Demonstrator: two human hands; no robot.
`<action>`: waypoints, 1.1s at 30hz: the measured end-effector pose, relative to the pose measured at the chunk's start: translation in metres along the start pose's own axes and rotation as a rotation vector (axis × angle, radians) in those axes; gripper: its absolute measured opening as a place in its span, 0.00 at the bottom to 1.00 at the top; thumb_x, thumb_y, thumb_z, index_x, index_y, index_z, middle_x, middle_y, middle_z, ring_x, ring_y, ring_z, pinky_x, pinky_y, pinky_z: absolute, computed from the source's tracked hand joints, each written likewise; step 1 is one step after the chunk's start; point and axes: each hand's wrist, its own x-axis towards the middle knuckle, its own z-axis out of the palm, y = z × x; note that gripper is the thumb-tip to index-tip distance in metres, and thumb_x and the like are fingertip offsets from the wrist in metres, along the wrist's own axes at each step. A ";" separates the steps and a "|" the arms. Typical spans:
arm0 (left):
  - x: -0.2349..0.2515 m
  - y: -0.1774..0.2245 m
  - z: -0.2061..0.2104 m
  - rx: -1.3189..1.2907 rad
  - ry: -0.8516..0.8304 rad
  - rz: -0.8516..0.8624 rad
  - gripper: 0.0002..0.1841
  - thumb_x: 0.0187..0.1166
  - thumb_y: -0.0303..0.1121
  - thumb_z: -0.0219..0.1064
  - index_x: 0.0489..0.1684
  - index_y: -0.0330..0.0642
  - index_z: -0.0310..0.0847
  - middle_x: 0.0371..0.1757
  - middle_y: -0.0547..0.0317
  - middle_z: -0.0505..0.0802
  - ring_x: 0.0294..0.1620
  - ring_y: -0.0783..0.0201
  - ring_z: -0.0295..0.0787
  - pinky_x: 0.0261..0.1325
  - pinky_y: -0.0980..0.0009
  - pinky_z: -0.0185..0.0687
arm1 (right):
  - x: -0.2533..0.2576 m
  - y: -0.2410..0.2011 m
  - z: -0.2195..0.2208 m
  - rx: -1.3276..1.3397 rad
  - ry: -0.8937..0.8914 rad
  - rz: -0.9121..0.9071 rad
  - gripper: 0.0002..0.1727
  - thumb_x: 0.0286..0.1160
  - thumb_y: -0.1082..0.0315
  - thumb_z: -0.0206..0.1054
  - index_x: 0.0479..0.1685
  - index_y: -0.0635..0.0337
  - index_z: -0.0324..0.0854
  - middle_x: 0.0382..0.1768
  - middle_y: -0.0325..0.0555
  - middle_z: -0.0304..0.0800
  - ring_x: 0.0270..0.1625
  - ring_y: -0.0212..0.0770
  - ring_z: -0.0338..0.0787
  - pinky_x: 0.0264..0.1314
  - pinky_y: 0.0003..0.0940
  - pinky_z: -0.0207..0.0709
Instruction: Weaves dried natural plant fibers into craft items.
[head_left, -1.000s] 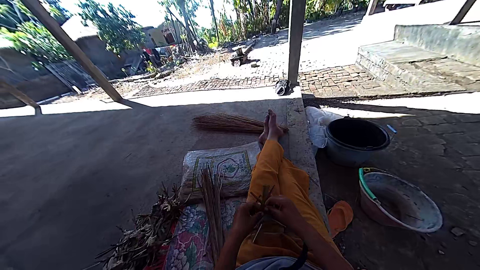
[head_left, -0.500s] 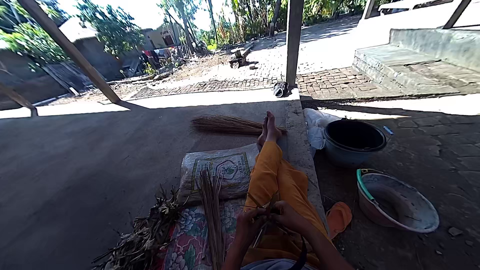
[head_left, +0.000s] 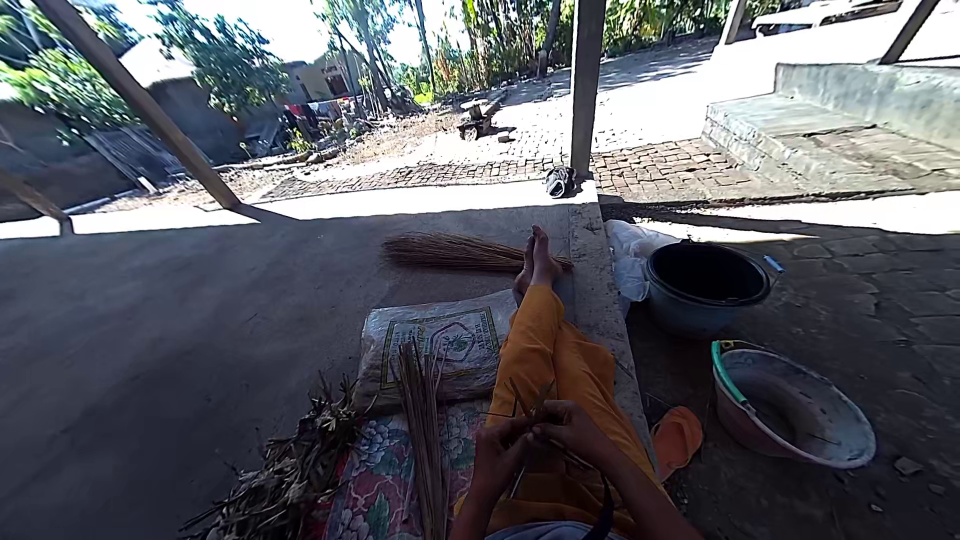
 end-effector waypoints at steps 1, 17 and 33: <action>0.000 -0.001 0.001 -0.004 0.009 0.008 0.12 0.71 0.21 0.73 0.52 0.30 0.90 0.40 0.57 0.97 0.33 0.77 0.90 0.43 0.79 0.87 | 0.000 -0.002 0.000 -0.009 0.005 0.013 0.05 0.72 0.71 0.74 0.37 0.64 0.84 0.28 0.36 0.87 0.32 0.24 0.84 0.42 0.23 0.80; -0.002 0.001 0.008 -0.114 0.135 -0.122 0.01 0.68 0.20 0.75 0.32 0.34 0.89 0.26 0.62 0.92 0.26 0.76 0.86 0.36 0.79 0.83 | -0.002 0.001 -0.006 0.050 -0.128 -0.065 0.02 0.71 0.78 0.67 0.36 0.63 0.84 0.31 0.33 0.88 0.35 0.21 0.84 0.43 0.20 0.79; -0.001 0.004 0.006 -0.270 0.139 -0.231 0.02 0.69 0.19 0.74 0.34 0.33 0.88 0.27 0.59 0.93 0.28 0.72 0.88 0.39 0.75 0.86 | -0.002 0.000 -0.004 0.105 -0.095 -0.098 0.05 0.70 0.77 0.67 0.41 0.63 0.86 0.34 0.33 0.89 0.36 0.22 0.85 0.44 0.20 0.80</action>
